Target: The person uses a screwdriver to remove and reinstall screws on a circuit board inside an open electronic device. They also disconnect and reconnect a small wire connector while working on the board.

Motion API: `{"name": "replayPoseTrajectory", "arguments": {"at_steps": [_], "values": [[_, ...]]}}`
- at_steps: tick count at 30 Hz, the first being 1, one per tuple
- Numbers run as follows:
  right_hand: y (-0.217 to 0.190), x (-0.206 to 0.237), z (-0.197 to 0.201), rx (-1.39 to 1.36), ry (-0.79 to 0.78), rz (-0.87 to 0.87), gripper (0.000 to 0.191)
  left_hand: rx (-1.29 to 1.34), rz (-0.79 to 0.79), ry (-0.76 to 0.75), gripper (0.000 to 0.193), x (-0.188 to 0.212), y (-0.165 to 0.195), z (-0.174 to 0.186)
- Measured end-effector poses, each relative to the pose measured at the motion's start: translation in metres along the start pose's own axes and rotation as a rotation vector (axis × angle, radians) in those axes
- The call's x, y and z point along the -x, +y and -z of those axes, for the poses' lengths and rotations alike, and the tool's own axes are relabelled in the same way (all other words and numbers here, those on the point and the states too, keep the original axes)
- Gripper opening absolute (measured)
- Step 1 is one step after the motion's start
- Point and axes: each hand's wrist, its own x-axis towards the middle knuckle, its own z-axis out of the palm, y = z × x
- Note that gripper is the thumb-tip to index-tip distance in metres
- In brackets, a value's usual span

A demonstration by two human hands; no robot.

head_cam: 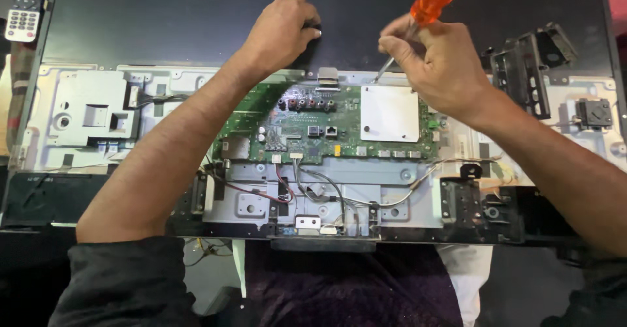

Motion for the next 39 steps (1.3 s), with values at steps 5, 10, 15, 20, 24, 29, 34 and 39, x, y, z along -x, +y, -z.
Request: {"name": "replayPoseTrajectory", "arguments": {"at_steps": [5,10,15,20,24,29,34,39], "values": [[0.008,0.002,0.005,-0.102,-0.021,0.014,0.016,0.005,0.001,-0.004,0.015,-0.001,0.004,-0.001],[0.018,-0.003,-0.003,-0.021,0.019,0.032,0.018,-0.041,-0.016,-0.031,0.008,-0.002,0.006,-0.003],[0.016,-0.004,0.0,-0.126,-0.111,-0.156,0.017,0.216,0.155,0.002,0.007,-0.01,0.009,-0.003],[0.011,-0.004,-0.002,-0.147,-0.077,-0.055,0.021,1.07,0.573,-0.002,0.003,-0.024,0.013,0.001],[0.011,-0.003,-0.003,-0.254,-0.127,-0.008,0.018,1.188,0.519,0.016,0.003,-0.022,0.021,0.005],[0.011,-0.004,-0.001,-0.072,-0.102,-0.099,0.022,1.321,0.523,-0.025,0.006,-0.017,0.034,0.008],[0.011,-0.002,0.003,-0.241,-0.148,-0.078,0.023,1.311,0.529,0.021,0.01,-0.008,0.036,0.012],[0.013,0.0,-0.002,-0.039,-0.105,-0.005,0.019,1.425,0.559,0.031,0.008,-0.005,0.027,0.002]]}}
